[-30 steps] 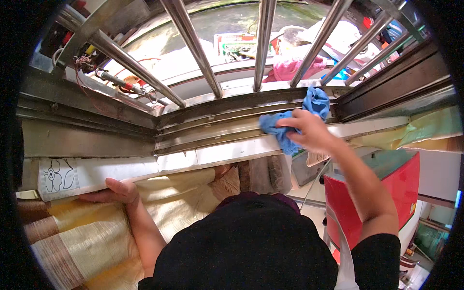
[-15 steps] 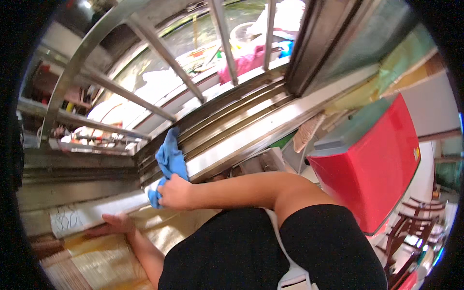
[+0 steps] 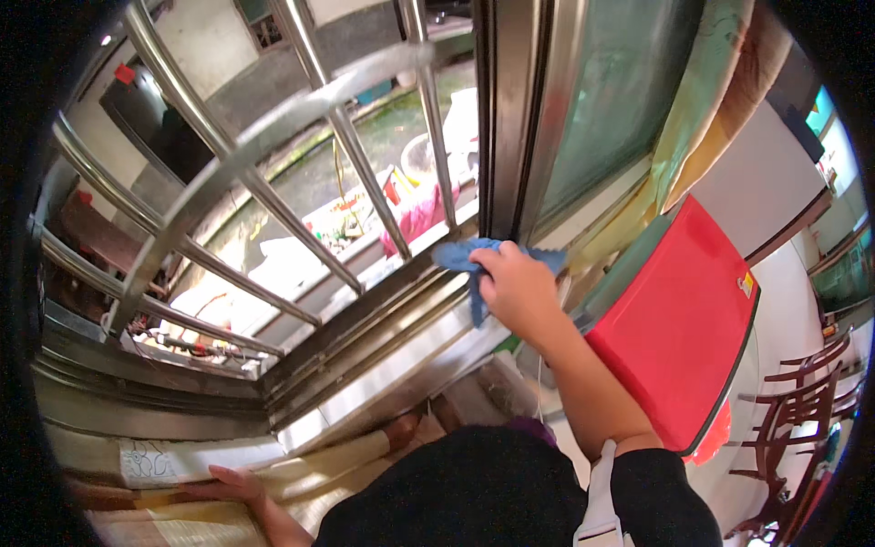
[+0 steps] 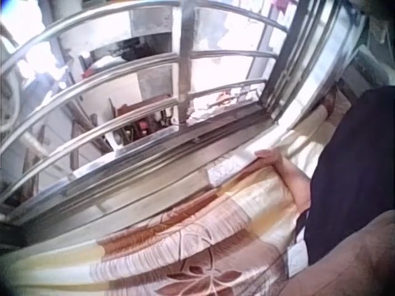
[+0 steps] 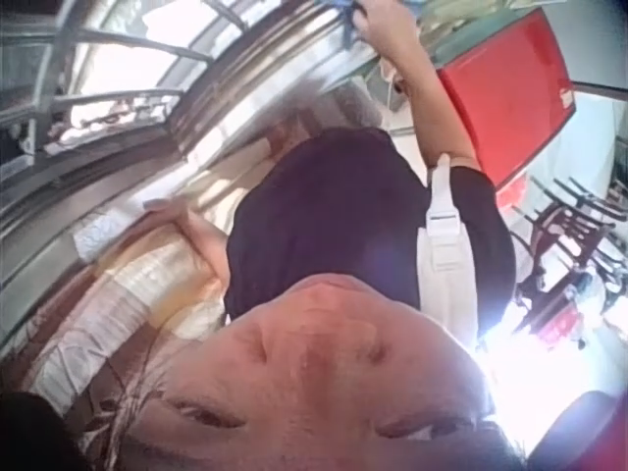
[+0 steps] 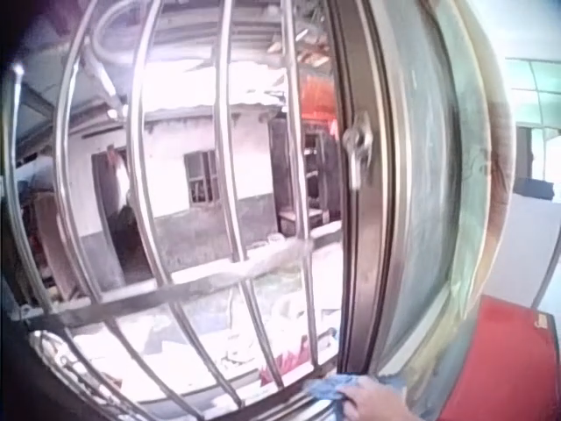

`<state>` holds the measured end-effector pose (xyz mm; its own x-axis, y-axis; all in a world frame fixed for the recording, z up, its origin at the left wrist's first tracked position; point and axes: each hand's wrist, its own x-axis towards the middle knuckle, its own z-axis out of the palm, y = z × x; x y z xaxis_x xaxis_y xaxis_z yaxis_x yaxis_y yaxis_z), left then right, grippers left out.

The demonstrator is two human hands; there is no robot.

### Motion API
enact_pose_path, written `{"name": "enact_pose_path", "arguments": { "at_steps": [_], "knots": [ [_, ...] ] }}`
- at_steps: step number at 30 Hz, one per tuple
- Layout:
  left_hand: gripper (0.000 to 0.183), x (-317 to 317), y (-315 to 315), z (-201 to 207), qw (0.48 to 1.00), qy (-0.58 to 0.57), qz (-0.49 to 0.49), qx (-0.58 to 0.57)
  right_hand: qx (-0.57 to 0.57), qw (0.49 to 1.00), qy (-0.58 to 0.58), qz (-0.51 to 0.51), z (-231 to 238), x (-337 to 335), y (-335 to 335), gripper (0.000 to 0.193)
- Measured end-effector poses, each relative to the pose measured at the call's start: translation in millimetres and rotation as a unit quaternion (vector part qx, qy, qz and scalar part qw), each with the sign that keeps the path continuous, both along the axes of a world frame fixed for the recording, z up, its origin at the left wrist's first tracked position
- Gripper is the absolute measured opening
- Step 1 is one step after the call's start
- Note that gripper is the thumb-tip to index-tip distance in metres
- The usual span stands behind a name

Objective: Cleaning a window with a blue cloth.

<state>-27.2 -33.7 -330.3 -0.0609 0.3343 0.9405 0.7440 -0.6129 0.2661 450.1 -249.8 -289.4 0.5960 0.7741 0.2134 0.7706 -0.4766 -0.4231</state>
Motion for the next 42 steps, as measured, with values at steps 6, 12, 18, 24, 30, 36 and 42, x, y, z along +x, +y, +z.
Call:
{"name": "enact_pose_path", "arguments": {
  "at_steps": [6, 12, 18, 24, 30, 36, 42],
  "knots": [
    [0.073, -4, -3, -7, 0.997, 0.041, 0.067, -0.019, 0.013, 0.996, -0.070, -0.052, -65, 4, 12, 0.024],
    [0.070, -6, 11, -29, 0.996, 0.028, 0.086, -0.024, 0.297, 0.934, -0.198, 0.028, -6, 24, 30, 0.018],
    [0.069, -12, 20, -34, 0.996, 0.047, 0.062, -0.042, 0.383, 0.809, -0.440, 0.078, 168, 59, 38, 0.016],
    [0.069, -17, 29, -39, 0.995, 0.050, 0.059, -0.059, 0.092, 0.892, -0.376, 0.235, 57, 73, 45, 0.008],
    [0.069, -14, 39, -43, 0.995, 0.024, 0.067, -0.070, 0.022, 0.907, -0.316, 0.279, 13, 66, 30, 0.007],
    [0.068, -23, 21, -61, 0.989, 0.015, 0.093, -0.117, 0.344, 0.827, -0.401, 0.190, 135, 67, 67, 0.020],
    [0.070, -3, -5, -21, 0.990, 0.061, 0.079, -0.096, 0.448, 0.833, -0.282, 0.163, 184, 55, 133, 0.026]
  ]
}}
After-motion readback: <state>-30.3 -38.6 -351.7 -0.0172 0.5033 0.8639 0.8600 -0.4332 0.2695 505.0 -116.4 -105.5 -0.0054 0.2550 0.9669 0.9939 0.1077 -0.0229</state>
